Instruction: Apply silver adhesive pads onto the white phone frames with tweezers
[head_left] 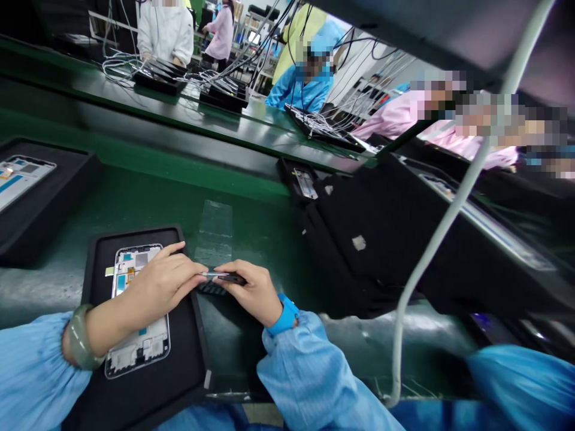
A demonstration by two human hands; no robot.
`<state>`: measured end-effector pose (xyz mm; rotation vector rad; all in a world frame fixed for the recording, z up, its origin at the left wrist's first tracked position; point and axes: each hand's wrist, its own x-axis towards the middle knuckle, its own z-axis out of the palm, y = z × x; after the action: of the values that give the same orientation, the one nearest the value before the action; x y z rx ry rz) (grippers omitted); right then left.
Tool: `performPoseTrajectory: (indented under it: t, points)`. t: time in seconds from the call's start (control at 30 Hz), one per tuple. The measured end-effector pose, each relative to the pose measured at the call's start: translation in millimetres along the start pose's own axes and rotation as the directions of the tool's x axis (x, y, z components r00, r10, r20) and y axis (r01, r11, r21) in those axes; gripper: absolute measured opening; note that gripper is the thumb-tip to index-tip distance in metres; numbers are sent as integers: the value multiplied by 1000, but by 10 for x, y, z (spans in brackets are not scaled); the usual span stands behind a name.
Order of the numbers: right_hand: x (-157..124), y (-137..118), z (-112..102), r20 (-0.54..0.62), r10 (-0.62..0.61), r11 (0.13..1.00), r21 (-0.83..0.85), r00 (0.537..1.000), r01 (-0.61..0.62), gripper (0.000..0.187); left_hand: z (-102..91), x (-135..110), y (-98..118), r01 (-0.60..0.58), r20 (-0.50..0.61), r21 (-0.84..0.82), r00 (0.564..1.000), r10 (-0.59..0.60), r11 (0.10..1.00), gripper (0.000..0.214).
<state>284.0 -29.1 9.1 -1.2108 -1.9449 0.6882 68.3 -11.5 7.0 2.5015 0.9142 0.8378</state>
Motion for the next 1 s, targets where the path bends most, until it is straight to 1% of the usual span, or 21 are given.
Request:
performPoseTrajectory:
  t: [0.07, 0.1, 0.13, 0.17, 0.2, 0.23, 0.27, 0.3, 0.33, 0.4, 0.47, 0.53, 0.67, 0.73, 0.87, 1.0]
  points:
    - [6, -27, -41, -32, -4, 999, 32, 999, 5, 10, 3, -7, 10, -3, -4, -15, 1000, 3, 1000, 19]
    - [10, -37, -74, -82, -3, 998, 59, 997, 8, 10, 3, -9, 15, -2, -9, -20, 1000, 2, 1000, 18]
    - [14, -44, -111, -159, 11, 995, 103, 987, 6, 11, 3, -10, 20, 2, -17, -23, 1000, -2, 1000, 18]
    - [20, -48, -149, -246, 43, 986, 168, 968, -2, 16, 2, -10, 25, 8, -26, -26, 1000, -8, 1000, 18]
    - [25, -53, -184, -330, 96, 968, 251, 939, -11, 23, 1, -9, 28, 14, -35, -28, 999, -15, 1000, 18]
    - [31, -60, -210, -387, 167, 937, 349, 907, -23, 31, 1, -6, 30, 20, -44, -30, 999, -21, 999, 18]
    - [38, -73, -226, -406, 245, 891, 452, 880, -40, 38, 1, -4, 31, 25, -52, -33, 998, -27, 999, 19]
    - [43, -94, -229, -385, 320, 834, 547, 865, -65, 44, 1, -1, 31, 29, -58, -34, 998, -31, 999, 19]
    - [48, -123, -219, -341, 385, 775, 624, 858, -99, 46, 2, 2, 31, 31, -64, -35, 997, -33, 999, 18]
    - [53, -206, -169, -231, 483, 673, 714, 844, -190, 44, 5, 6, 31, 28, -77, -28, 997, -30, 999, 16]
    - [55, -303, -99, -145, 543, 612, 743, 827, -271, 41, 8, 7, 35, 14, -90, -14, 996, -16, 1000, 14]
    - [58, -389, -36, -99, 583, 578, 748, 806, -327, 40, 9, 7, 47, -6, -100, 2, 995, 6, 1000, 13]
    - [76, -466, 34, -80, 638, 548, 745, 766, -380, 39, 4, 9, 79, -53, -110, 34, 992, 56, 998, 15]
    - [86, -467, 49, -73, 650, 549, 733, 756, -401, 39, 2, 10, 91, -74, -112, 45, 991, 78, 996, 16]
    - [98, -450, 72, -52, 649, 565, 701, 759, -435, 40, 0, 14, 98, -95, -114, 59, 988, 102, 994, 15]
    - [100, -437, 85, -31, 644, 565, 693, 765, -448, 38, 1, 16, 109, -90, -120, 62, 988, 97, 994, 16]
